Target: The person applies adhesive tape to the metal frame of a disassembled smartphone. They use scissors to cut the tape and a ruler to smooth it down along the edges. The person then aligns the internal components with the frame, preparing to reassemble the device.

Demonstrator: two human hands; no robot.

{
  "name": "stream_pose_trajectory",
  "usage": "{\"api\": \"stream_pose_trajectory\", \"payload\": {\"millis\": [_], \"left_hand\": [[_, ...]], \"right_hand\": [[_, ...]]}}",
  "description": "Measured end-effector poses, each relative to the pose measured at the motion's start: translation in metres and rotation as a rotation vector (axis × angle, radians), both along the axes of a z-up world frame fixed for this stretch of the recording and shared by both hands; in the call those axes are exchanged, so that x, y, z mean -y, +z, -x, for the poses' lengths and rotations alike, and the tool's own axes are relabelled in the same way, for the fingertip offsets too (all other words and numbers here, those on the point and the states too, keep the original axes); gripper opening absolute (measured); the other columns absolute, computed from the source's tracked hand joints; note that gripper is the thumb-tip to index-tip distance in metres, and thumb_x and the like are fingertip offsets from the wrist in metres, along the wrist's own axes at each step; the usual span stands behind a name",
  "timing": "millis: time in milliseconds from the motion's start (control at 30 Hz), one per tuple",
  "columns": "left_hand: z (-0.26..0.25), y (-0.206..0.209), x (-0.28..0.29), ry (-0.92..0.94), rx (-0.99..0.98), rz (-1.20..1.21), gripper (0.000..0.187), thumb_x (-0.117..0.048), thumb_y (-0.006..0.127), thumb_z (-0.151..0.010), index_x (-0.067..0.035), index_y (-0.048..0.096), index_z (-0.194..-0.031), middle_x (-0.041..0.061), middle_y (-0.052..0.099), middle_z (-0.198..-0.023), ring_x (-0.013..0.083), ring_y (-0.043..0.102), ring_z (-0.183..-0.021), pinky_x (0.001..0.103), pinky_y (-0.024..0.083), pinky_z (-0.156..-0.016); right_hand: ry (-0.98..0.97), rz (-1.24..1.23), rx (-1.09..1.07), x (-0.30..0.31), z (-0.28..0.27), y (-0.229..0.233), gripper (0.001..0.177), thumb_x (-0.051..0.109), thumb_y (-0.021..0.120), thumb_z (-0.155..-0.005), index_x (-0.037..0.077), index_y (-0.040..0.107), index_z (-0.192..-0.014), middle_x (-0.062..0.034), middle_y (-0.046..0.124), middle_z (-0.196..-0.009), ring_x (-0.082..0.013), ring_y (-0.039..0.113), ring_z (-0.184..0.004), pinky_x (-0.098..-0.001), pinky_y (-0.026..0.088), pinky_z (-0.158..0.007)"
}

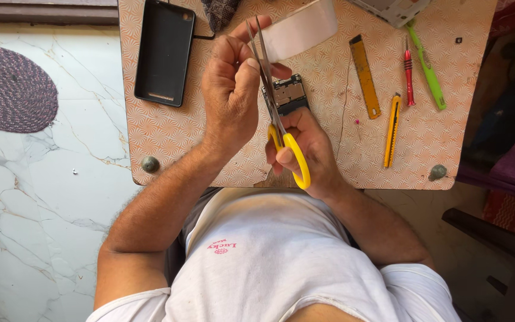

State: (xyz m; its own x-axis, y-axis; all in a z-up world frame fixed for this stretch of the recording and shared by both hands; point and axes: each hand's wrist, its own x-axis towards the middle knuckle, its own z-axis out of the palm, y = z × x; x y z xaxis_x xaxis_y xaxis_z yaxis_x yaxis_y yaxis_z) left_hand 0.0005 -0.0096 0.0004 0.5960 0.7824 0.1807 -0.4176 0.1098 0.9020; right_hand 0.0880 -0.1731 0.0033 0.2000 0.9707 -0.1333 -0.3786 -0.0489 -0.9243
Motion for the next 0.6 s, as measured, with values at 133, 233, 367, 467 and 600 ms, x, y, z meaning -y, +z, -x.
{"api": "stream_pose_trajectory", "payload": {"millis": [133,233,367,467,600], "left_hand": [[0.0,-0.001,0.007,-0.009,0.028,-0.014,0.009,0.001,0.04,-0.11,-0.002,0.046,-0.104,0.023,0.048,-0.155,0.0172,0.075,-0.095,0.03,0.063,-0.091],[0.001,-0.001,0.009,0.0,-0.039,-0.019,0.011,0.001,0.038,-0.108,-0.002,0.046,-0.103,0.022,0.05,-0.155,0.0153,0.074,-0.094,0.029,0.062,-0.09],[0.0,0.004,0.012,0.009,-0.057,-0.019,0.011,0.002,0.037,-0.107,-0.001,0.048,-0.105,0.021,0.051,-0.154,0.0159,0.073,-0.097,0.031,0.062,-0.093],[0.0,0.012,0.011,-0.002,-0.102,-0.012,0.015,0.002,0.036,-0.104,-0.001,0.048,-0.112,0.02,0.054,-0.143,0.0146,0.074,-0.095,0.03,0.062,-0.092],[-0.002,0.015,0.011,-0.008,-0.162,0.025,0.024,0.003,0.034,-0.101,0.002,0.052,-0.117,0.02,0.056,-0.139,0.016,0.075,-0.097,0.03,0.065,-0.089]], "right_hand": [[-0.021,-0.025,0.019,-0.005,0.001,-0.001,0.071,0.055,0.077,-0.093,0.001,0.045,-0.127,-0.0089,0.065,-0.091,-0.0107,0.06,-0.075,-0.0229,0.051,-0.067],[-0.033,-0.027,0.039,-0.007,0.001,-0.003,0.071,0.056,0.076,-0.093,0.001,0.045,-0.127,-0.0082,0.065,-0.089,-0.01,0.06,-0.073,-0.0224,0.05,-0.066],[-0.059,-0.011,0.078,-0.007,0.001,-0.006,0.072,0.057,0.076,-0.093,0.001,0.046,-0.125,-0.0073,0.065,-0.087,-0.009,0.06,-0.071,-0.0211,0.05,-0.062],[-0.084,-0.004,0.055,-0.007,0.002,-0.009,0.069,0.055,0.077,-0.093,0.001,0.045,-0.122,-0.0067,0.064,-0.085,-0.0077,0.059,-0.07,-0.02,0.048,-0.057],[-0.119,-0.025,0.068,-0.005,0.005,-0.013,0.066,0.055,0.075,-0.094,0.001,0.046,-0.12,-0.0047,0.062,-0.082,-0.0054,0.055,-0.064,-0.0185,0.044,-0.053]]}}
